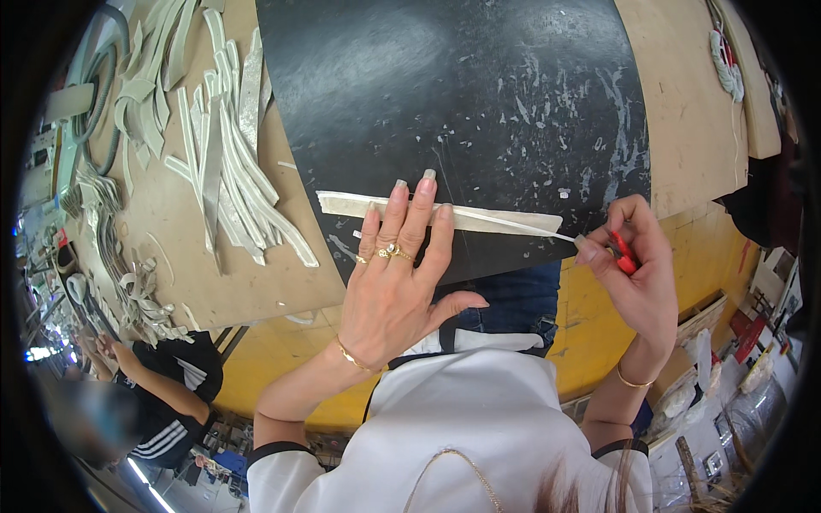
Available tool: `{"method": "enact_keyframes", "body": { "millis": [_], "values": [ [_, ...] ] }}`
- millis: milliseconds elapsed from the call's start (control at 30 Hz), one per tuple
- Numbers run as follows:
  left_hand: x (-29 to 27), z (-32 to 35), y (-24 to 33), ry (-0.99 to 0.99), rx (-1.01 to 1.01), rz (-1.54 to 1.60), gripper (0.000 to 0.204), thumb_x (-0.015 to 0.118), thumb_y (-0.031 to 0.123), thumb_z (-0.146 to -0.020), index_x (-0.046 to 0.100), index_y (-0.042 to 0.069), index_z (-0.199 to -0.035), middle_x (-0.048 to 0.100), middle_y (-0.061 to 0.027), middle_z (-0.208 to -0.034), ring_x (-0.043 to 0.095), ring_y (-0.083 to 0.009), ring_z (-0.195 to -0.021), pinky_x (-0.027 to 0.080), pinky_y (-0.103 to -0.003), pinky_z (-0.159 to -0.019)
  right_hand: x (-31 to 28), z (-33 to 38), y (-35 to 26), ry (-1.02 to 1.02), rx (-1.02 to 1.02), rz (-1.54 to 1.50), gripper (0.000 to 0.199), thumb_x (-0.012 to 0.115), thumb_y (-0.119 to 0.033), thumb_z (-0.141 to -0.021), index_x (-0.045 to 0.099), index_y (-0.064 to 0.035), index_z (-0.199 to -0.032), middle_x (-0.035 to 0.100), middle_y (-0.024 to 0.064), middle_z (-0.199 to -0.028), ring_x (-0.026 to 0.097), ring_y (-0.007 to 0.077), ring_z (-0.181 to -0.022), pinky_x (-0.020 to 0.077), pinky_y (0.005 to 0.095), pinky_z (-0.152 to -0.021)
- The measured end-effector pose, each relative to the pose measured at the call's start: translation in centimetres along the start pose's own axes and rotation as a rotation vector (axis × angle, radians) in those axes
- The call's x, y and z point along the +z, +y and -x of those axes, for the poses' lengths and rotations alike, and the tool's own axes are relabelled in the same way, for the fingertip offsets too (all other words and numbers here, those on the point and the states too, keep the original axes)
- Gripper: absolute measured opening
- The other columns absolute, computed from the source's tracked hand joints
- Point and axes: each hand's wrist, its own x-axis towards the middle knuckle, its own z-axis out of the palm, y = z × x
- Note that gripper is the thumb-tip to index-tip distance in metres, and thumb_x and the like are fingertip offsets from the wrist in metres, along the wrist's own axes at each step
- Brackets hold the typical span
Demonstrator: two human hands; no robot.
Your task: The person uses a red utility knife to trim a white strip of material on a black cutting mat. They repeatedly cut off small pieces and set them aside while working at a shared table in a workshop.
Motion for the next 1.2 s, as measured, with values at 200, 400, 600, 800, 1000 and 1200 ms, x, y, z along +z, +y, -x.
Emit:
{"method": "enact_keyframes", "body": {
  "millis": [200,400,600,800,1000,1200],
  "values": [
    [0.2,0.0,0.1,-0.008,-0.001,-0.05,0.103,0.064,0.069,-0.075,0.041,-0.002,-0.145,0.027,-0.0269,-0.157,0.024,-0.0473,-0.145,0.021,-0.058,-0.116,-0.7,-0.2,-0.5,-0.02,-0.107,0.226,0.03,0.064,0.009,-0.088,0.039,-0.0059,-0.096,0.061,0.0052,-0.08,0.059,0.0074,-0.077,0.0463,0.0212,-0.072],
    [0.3,0.0,0.4,-0.012,-0.007,-0.071,0.104,0.063,0.075,-0.072,0.046,0.002,-0.144,0.024,-0.0293,-0.157,0.021,-0.0514,-0.145,0.02,-0.062,-0.114,-0.9,-0.8,0.4,-0.04,-0.088,0.253,0.03,0.064,0.01,-0.087,0.039,-0.0053,-0.095,0.058,0.0045,-0.082,0.059,0.007,-0.078,0.0461,0.0205,-0.072],
    [0.4,-0.4,1.5,-0.021,-0.051,-0.078,0.095,0.063,0.074,-0.072,0.046,0.017,-0.146,0.02,-0.0323,-0.157,0.018,-0.0559,-0.143,0.02,-0.066,-0.112,-1.2,-1.1,0.6,-0.048,-0.055,0.249,0.03,0.063,0.012,-0.087,0.039,-0.005,-0.095,0.054,0.0031,-0.081,0.058,0.0073,-0.078,0.0474,0.0212,-0.073],
    [0.2,-0.9,2.9,-0.088,-0.122,-0.126,0.087,0.062,0.074,-0.073,0.046,0.03,-0.147,0.013,-0.0363,-0.157,0.012,-0.0609,-0.142,0.01,-0.069,-0.112,-1.0,-1.3,0.4,-0.025,-0.014,0.253,0.03,0.064,0.011,-0.087,0.04,-0.0049,-0.094,0.052,0.0016,-0.081,0.058,0.0068,-0.077,0.0477,0.021,-0.073],
    [1.0,-1.0,3.9,-0.018,-0.11,-0.135,0.097,0.068,0.07,-0.072,0.044,0.014,-0.147,0.018,-0.0291,-0.159,0.012,-0.0542,-0.146,0.012,-0.066,-0.113,-0.9,-1.3,0.1,-0.025,-0.006,0.228,0.029,0.064,0.012,-0.086,0.041,-0.005,-0.093,0.049,-0.0003,-0.082,0.058,0.0061,-0.078,0.0487,0.021,-0.073],
    [1.7,-1.6,3.6,-0.003,-0.012,0.08,0.093,0.075,0.055,-0.071,0.045,-0.003,-0.137,0.029,-0.0222,-0.158,0.032,-0.0419,-0.144,0.029,-0.058,-0.112,-0.8,-1.5,-0.1,-0.018,0.016,0.192,0.029,0.064,0.012,-0.085,0.042,-0.005,-0.093,0.049,-0.0003,-0.085,0.058,0.0057,-0.079,0.0499,0.0211,-0.074]
  ]
}}
